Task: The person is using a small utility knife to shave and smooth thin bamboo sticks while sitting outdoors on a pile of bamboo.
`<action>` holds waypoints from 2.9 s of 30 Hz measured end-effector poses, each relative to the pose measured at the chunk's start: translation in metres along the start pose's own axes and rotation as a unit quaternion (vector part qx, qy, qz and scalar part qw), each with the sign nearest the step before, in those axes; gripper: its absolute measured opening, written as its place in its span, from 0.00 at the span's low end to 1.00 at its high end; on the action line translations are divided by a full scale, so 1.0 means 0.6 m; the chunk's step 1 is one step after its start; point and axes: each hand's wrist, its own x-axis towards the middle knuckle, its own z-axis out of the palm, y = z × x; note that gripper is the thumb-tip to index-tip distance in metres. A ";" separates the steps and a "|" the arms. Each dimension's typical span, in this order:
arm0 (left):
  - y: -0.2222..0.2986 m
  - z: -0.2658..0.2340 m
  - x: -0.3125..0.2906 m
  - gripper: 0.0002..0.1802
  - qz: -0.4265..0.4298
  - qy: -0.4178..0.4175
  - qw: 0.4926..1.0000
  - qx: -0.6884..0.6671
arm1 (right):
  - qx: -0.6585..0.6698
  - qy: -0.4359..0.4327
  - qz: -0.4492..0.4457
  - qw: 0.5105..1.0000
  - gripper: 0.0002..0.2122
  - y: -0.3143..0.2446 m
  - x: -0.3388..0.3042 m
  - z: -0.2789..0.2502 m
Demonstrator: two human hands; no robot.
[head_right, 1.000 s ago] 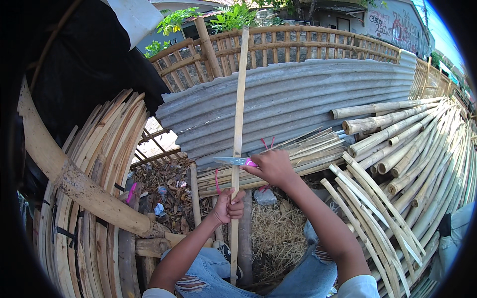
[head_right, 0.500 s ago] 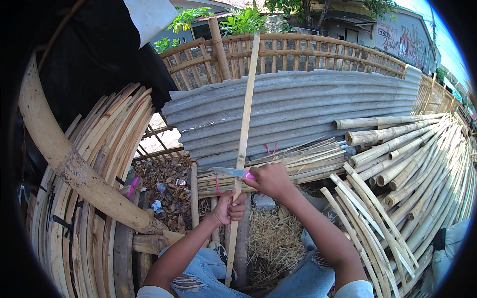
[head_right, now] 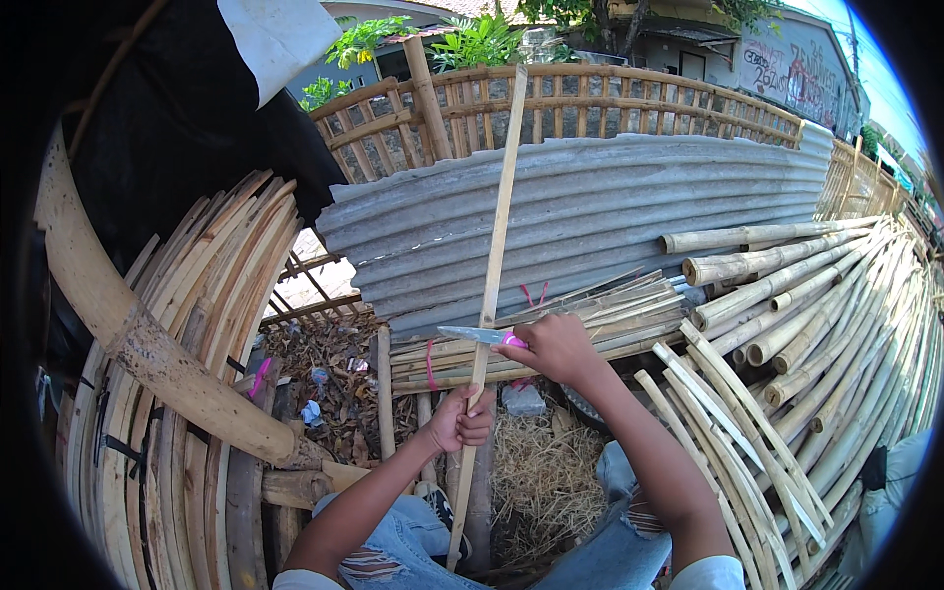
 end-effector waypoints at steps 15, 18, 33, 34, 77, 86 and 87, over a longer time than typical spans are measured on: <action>-0.010 0.041 0.003 0.22 0.107 0.228 0.953 0.166 | -0.044 0.090 0.064 0.993 0.22 0.016 0.009 0.000; -0.011 0.034 0.006 0.21 0.105 0.222 0.956 0.161 | -0.033 0.098 0.048 0.993 0.22 0.005 0.006 0.008; -0.027 0.043 0.017 0.21 0.146 0.323 0.906 0.230 | -0.027 0.045 0.057 0.997 0.25 0.030 -0.002 0.009; -0.027 0.040 0.017 0.21 0.144 0.330 0.903 0.233 | -0.045 0.019 0.009 0.999 0.25 0.027 -0.003 0.010; -0.066 0.026 0.026 0.20 0.069 0.213 0.958 0.180 | 0.071 0.054 0.126 0.988 0.22 0.084 -0.022 -0.019; -0.064 0.039 0.031 0.20 0.072 0.233 0.950 0.197 | 0.007 0.152 0.204 0.967 0.24 0.115 -0.005 -0.033; -0.067 0.041 0.033 0.20 0.063 0.231 0.948 0.210 | 0.009 0.166 0.226 0.960 0.24 0.124 -0.008 -0.036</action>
